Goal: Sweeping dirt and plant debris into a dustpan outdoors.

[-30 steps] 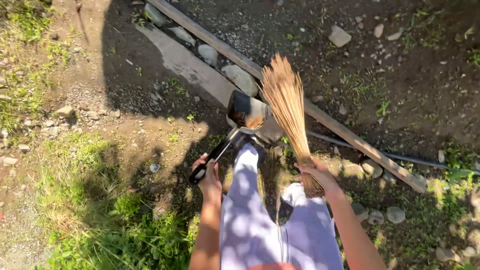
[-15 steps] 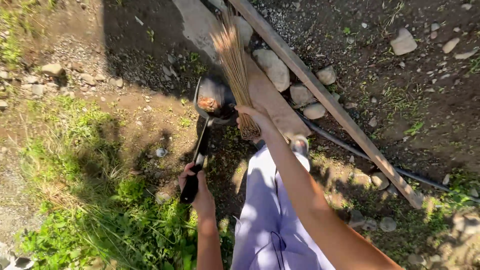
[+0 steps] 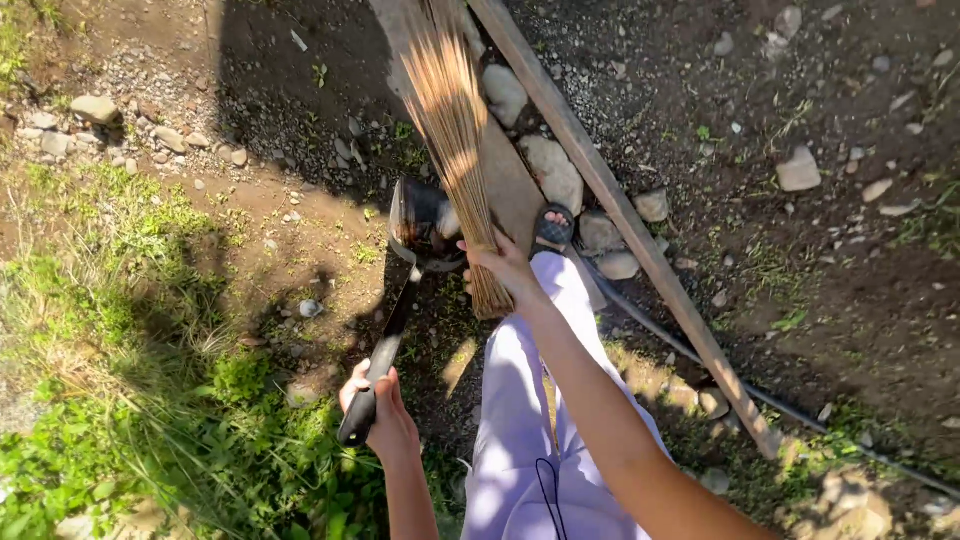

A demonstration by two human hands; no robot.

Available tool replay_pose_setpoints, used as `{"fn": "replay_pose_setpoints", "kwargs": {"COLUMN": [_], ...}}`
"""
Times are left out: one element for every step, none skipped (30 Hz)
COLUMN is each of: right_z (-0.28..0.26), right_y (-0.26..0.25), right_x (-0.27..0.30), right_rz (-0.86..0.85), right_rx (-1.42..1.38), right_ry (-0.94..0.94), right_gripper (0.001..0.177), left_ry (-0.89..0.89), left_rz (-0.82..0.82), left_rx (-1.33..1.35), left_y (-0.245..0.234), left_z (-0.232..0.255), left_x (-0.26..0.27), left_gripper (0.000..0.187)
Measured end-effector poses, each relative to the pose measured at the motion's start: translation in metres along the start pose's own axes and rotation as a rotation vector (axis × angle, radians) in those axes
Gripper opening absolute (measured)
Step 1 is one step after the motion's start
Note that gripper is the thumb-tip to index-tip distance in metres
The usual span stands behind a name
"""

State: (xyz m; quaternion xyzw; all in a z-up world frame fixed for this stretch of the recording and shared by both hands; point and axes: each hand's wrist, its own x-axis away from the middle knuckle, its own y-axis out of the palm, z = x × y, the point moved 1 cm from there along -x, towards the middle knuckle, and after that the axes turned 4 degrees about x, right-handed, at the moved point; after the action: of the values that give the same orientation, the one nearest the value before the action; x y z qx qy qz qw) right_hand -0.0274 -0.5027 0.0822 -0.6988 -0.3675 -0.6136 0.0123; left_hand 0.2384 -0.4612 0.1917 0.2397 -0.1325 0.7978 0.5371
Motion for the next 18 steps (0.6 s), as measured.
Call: {"fn": "replay_pose_setpoints", "kwargs": {"right_z": [0.000,0.000,0.001,-0.009,-0.019,-0.032,-0.041,-0.047,-0.052,-0.061,-0.071,-0.078,-0.080,-0.082,-0.085,-0.086,-0.088,-0.090], "right_y": [-0.002,-0.001,0.000,0.009,0.018,0.027,0.026,0.025,0.024,0.022,0.020,0.019,0.015,0.012,0.008,0.009,0.010,0.012], "right_x": [0.004,0.009,0.016,0.030,0.046,0.058,0.059,0.064,0.068,0.071,0.074,0.077,0.077,0.077,0.075,0.073,0.070,0.064], "right_rz": [-0.004,-0.101,-0.199,-0.205,-0.155,-0.108,-0.118,-0.079,-0.039,-0.046,-0.010,0.026,0.018,0.066,0.113,0.111,0.110,0.108], "right_rx": [0.012,0.092,0.169,0.180,0.201,0.225,0.237,0.125,0.012,0.027,0.005,-0.018,-0.005,0.137,0.279,0.288,0.255,0.221], "right_ry": [0.014,-0.102,-0.218,-0.210,-0.174,-0.146,-0.146,-0.070,0.006,0.012,0.040,0.066,0.071,0.084,0.095,0.097,0.087,0.074], "right_gripper": [0.058,0.064,0.072,0.072,0.075,0.078,0.078,0.068,0.059,0.059,0.056,0.052,0.052,0.049,0.046,0.046,0.044,0.043], "left_ry": [0.000,0.022,0.044,0.046,0.038,0.034,0.041,0.090,0.138,0.142,0.128,0.116,0.122,0.149,0.177,0.179,0.186,0.195], "left_rz": [0.018,0.013,0.008,0.021,0.078,0.131,0.139,0.148,0.159,0.174,0.196,0.217,0.230,0.196,0.162,0.170,0.159,0.145], "left_rx": [0.004,0.060,0.117,0.123,0.154,0.191,0.203,0.169,0.135,0.144,0.177,0.209,0.218,0.242,0.266,0.271,0.204,0.137], "left_y": [0.005,0.008,0.011,0.015,0.018,0.025,0.033,0.038,0.042,0.053,0.064,0.072,0.072,0.073,0.075,0.082,0.089,0.098], "left_z": [-0.003,-0.002,0.000,0.001,0.002,0.002,0.000,-0.001,-0.001,0.004,0.008,0.014,0.012,0.012,0.012,0.024,0.036,0.048], "left_x": [0.000,0.000,-0.001,-0.003,-0.004,-0.009,-0.012,-0.014,-0.015,-0.017,-0.019,-0.022,-0.025,-0.032,-0.039,-0.041,-0.043,-0.049], "left_gripper": [0.028,0.029,0.030,0.030,0.031,0.033,0.033,0.033,0.033,0.033,0.030,0.027,0.027,0.029,0.031,0.031,0.028,0.026]}}
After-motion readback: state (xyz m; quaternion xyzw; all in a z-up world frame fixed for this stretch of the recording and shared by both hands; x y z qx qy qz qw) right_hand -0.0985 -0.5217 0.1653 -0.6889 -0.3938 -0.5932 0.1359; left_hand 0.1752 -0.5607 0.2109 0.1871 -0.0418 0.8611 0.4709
